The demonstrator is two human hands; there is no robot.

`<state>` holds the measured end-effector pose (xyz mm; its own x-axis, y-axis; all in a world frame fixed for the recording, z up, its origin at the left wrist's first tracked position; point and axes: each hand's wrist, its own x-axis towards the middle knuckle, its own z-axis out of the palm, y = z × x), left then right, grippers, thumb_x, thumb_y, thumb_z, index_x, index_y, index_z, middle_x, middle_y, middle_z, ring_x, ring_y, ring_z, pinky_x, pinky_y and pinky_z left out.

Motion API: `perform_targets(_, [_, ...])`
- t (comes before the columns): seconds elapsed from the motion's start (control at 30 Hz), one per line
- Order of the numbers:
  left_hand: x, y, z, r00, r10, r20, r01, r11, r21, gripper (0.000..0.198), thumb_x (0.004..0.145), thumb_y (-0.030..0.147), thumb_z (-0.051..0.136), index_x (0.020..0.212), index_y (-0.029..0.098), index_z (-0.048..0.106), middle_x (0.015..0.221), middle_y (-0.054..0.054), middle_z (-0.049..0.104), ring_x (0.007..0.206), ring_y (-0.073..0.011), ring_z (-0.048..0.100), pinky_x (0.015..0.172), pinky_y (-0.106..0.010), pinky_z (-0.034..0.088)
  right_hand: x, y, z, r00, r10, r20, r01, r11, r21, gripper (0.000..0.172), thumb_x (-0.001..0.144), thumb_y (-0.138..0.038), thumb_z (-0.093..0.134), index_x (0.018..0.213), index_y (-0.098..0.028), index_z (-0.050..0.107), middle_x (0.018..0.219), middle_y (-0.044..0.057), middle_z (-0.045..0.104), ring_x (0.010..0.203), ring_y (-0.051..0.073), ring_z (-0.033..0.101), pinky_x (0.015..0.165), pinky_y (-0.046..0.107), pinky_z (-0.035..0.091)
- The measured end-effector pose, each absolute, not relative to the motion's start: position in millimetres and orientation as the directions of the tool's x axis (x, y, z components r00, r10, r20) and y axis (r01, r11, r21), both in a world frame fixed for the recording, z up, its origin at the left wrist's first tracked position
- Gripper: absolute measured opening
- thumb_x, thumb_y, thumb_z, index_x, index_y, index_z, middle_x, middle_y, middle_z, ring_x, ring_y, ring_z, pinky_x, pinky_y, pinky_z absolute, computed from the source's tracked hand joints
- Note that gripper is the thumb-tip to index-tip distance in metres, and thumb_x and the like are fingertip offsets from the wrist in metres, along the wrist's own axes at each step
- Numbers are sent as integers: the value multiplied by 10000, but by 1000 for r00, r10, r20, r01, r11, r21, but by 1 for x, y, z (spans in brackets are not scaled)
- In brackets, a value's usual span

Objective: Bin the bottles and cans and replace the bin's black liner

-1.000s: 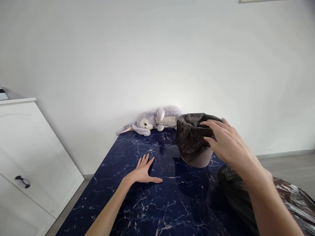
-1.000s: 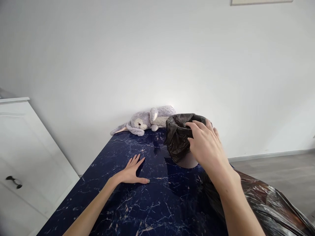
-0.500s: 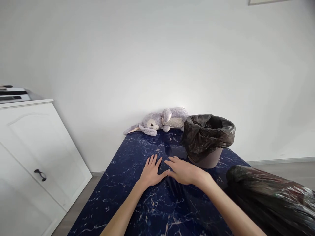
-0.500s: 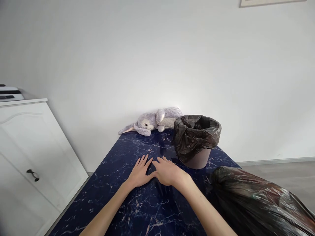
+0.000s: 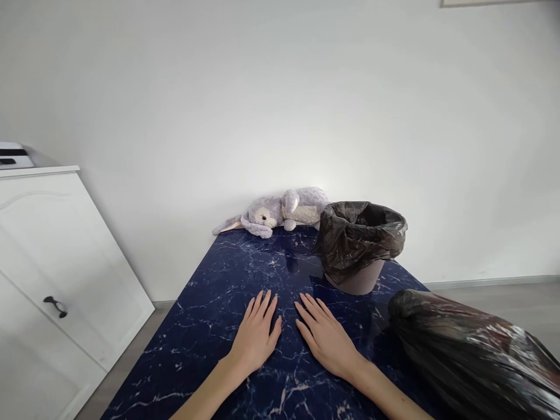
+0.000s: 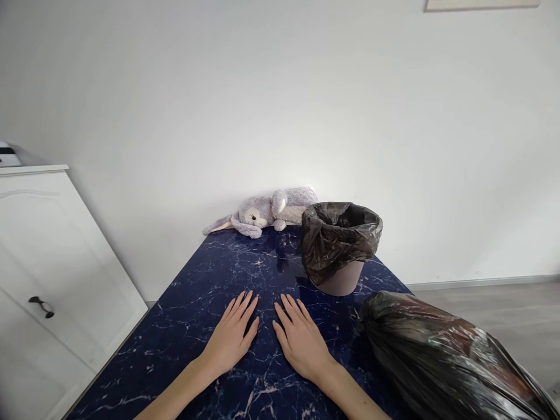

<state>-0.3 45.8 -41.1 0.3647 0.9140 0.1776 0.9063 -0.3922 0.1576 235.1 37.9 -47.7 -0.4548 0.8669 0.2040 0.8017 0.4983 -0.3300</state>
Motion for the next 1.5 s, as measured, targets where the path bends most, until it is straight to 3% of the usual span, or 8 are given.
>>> perform_targets(0.33, [-8,54,-45,403,889,216,893,-434,119,606,1126,514,336,1688,298,271,1753,-37,252,1624,-313,211,1304,-594,291,236,39,-48,-434,854,287,788,514,-340,620,1149,-502,243,1630,-154,423,1709,86,299,1600,287,249,1326,517,245])
perform_targets(0.7, [-10,57,-46,405,880,250,887,-444,125,593,1118,504,382,1682,352,277,1743,-9,291,1614,-308,250,1304,-584,298,236,37,-42,-445,855,266,793,514,-327,609,1151,-462,243,1635,-130,405,1702,107,315,1599,297,253,1317,537,255])
perform_targets(1.5, [-8,57,-43,403,884,237,885,-442,144,578,1121,504,369,1672,337,316,1741,-12,305,1618,-297,249,1311,-571,285,236,38,-44,-421,855,304,792,509,-336,585,1152,-452,269,1629,-154,429,1699,108,329,1597,282,264,1321,515,249])
